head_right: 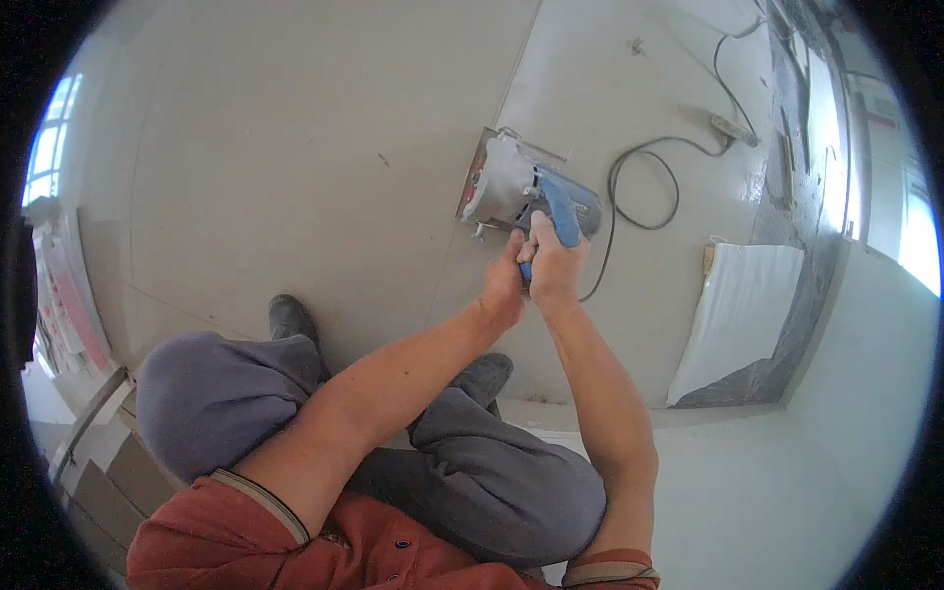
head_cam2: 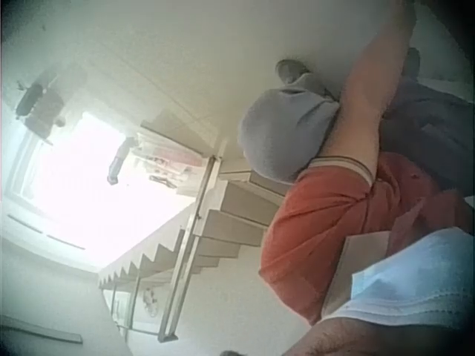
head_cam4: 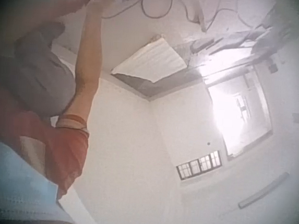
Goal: Using a circular saw to cut floor tiles.
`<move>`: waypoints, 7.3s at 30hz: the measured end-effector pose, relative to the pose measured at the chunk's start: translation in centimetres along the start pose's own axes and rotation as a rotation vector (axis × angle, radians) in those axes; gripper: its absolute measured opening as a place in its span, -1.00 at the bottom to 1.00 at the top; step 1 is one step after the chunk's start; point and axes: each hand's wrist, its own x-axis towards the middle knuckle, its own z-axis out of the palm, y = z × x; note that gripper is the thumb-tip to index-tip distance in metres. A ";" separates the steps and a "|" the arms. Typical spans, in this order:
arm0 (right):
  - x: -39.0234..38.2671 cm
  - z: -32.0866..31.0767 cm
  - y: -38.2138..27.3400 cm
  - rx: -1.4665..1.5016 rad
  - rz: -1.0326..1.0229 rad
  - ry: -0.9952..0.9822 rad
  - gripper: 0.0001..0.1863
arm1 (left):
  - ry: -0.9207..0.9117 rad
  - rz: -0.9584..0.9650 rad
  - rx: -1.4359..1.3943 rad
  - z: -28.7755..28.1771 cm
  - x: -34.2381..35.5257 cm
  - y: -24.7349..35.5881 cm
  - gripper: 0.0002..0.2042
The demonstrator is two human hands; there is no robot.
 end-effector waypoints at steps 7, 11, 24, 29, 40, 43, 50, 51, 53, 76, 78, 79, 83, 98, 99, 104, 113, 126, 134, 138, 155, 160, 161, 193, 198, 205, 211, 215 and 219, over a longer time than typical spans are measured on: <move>0.0 -0.1 0.1 -0.010 -0.006 0.012 -0.88 | -0.002 -0.005 0.023 0.0 -0.5 0.2 -0.65; 0.1 -0.1 0.1 -0.013 0.008 0.017 -0.87 | -0.028 0.019 -0.030 0.1 -0.4 0.1 -0.64; -0.1 0.1 0.0 0.000 0.003 0.018 -0.85 | -0.004 0.023 0.009 0.4 -0.9 0.6 -0.62; -0.1 0.0 -0.2 0.002 0.001 0.018 -0.83 | 0.000 0.004 0.038 0.3 -0.9 0.4 -0.63; 0.2 0.0 0.0 0.029 0.028 0.029 -0.84 | 0.017 0.005 0.015 0.2 0.0 0.2 -0.62; 0.1 0.1 -0.2 0.008 0.013 0.022 -0.86 | 0.025 0.008 0.032 0.2 -0.1 0.2 -0.62; -0.1 0.4 -0.5 0.031 0.026 0.050 -0.77 | 0.048 0.008 0.022 0.5 -0.3 0.3 -0.62; -0.1 0.3 -0.5 0.036 0.026 0.050 -0.78 | 0.083 0.004 0.020 0.7 -0.4 0.3 -0.62; -0.2 0.2 -0.5 0.040 0.027 0.052 -0.79 | 0.067 0.001 0.018 0.5 -0.5 0.3 -0.62; -0.1 0.1 -0.1 0.031 0.046 0.047 -0.85 | 0.037 0.002 0.032 0.6 -1.2 0.9 -0.61; -0.1 0.1 0.1 0.038 0.051 0.049 -0.85 | 0.044 0.018 0.020 0.6 -1.3 0.8 -0.62; -0.2 0.0 0.1 0.044 0.056 0.052 -0.85 | 0.044 0.017 0.021 0.7 -1.3 0.8 -0.62; -0.3 0.1 -0.1 0.039 0.060 0.065 -0.86 | 0.060 0.000 0.029 0.5 -1.1 0.6 -0.63; -0.5 0.3 -0.4 0.046 0.035 0.060 -0.83 | 0.041 -0.014 0.048 0.4 -1.5 1.0 -0.60; -0.5 0.4 -0.4 0.052 0.040 0.057 -0.82 | 0.037 -0.020 0.038 0.3 -1.4 1.0 -0.60; -0.3 0.1 -0.2 0.059 0.034 0.061 -0.82 | 0.060 -0.025 0.056 0.3 -1.4 0.9 -0.60; -0.6 0.3 -0.3 0.040 0.036 0.060 -0.80 | 0.040 -0.004 0.056 0.1 -1.1 0.6 -0.60; -0.3 -0.1 0.4 0.050 0.023 0.046 -0.88 | 0.001 0.013 0.046 -0.3 -0.5 0.3 -0.59; -0.7 0.6 -0.3 0.053 0.022 0.055 -0.88 | -0.023 0.001 0.023 -0.7 -0.4 0.2 -0.58; -0.8 0.4 -0.4 0.065 0.029 0.066 -0.85 | -0.018 -0.007 0.016 -0.2 -1.0 0.4 -0.59; -0.8 0.1 -0.5 0.029 0.073 0.072 -0.85 | -0.003 -0.024 0.026 0.1 -1.0 0.4 -0.59; -0.7 0.5 -0.6 0.043 0.064 0.063 -0.86 | -0.014 -0.023 0.034 -0.6 0.0 0.1 -0.58; -0.6 0.4 -0.4 0.044 0.062 0.065 -0.86 | 0.001 -0.013 0.039 -0.5 0.0 0.1 -0.58; -0.7 0.5 -0.7 0.047 0.041 0.086 -0.79 | 0.025 -0.021 -0.007 0.0 -0.5 0.3 -0.58; -0.6 0.6 -0.7 0.044 0.040 0.071 -0.79 | -0.009 -0.041 0.032 -0.3 -0.4 0.4 -0.59; -0.6 0.4 -0.7 0.026 0.033 0.070 -0.81 | 0.012 -0.016 -0.005 0.1 -0.8 0.5 -0.59; -0.6 0.6 -0.8 0.025 0.054 0.078 -0.83 | 0.000 -0.019 -0.009 -0.2 -0.4 0.3 -0.56; -0.5 0.3 -0.5 0.036 0.042 0.076 -0.84 | -0.014 -0.033 -0.018 -0.3 -0.1 0.1 -0.55; -0.4 0.2 -0.5 -0.004 0.068 0.062 -0.93 | -0.054 -0.049 0.016 -0.8 -0.1 0.4 -0.56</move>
